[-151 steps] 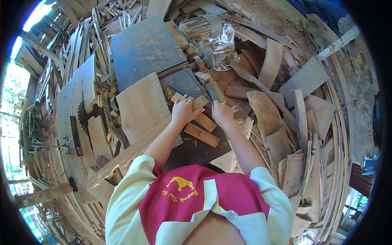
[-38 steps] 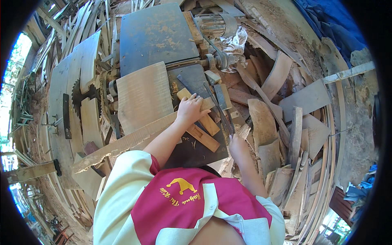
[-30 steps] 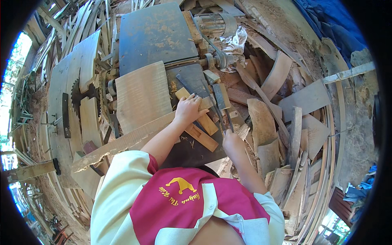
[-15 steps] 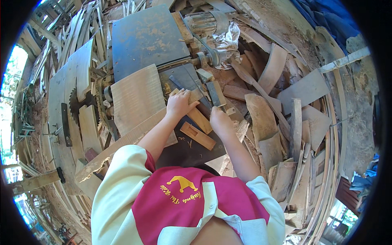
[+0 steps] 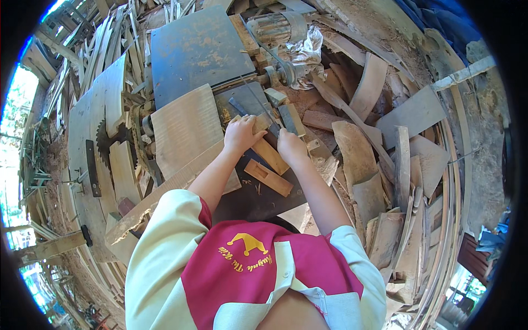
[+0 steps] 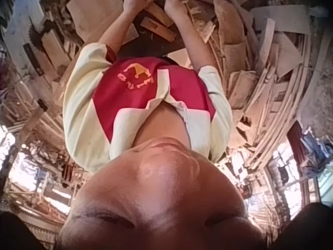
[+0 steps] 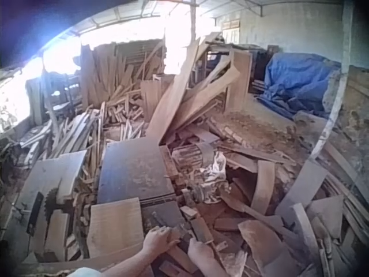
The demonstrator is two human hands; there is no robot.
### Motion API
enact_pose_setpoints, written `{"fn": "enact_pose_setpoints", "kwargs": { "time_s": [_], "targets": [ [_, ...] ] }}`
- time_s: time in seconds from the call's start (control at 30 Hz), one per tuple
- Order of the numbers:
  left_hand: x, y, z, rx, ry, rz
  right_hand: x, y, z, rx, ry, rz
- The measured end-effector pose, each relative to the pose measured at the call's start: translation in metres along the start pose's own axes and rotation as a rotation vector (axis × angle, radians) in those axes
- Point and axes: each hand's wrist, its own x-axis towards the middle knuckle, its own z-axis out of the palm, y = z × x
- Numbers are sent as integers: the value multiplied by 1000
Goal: The person saws a small piece of wood by hand with a handsaw on a workshop bench.
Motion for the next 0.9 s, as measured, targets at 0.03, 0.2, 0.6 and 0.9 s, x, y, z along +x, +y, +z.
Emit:
{"fn": "enact_pose_setpoints", "kwargs": {
  "time_s": [0.03, 0.2, 0.6, 0.9],
  "targets": [
    [1, 2, -1, 1, -51, -22, -1, 4, 0, 17, 17, -29],
    [0, 6, -10, 29, -164, -37, -19, 14, 1, -31, 0, -58],
    [-5, 2, 0, 27, -108, 13, -128, 30, -36, -72, -130, 89],
    [-10, -3, 2, 7, -76, 5, -66, 8, -34, -31, -93, -9]
  ]
}}
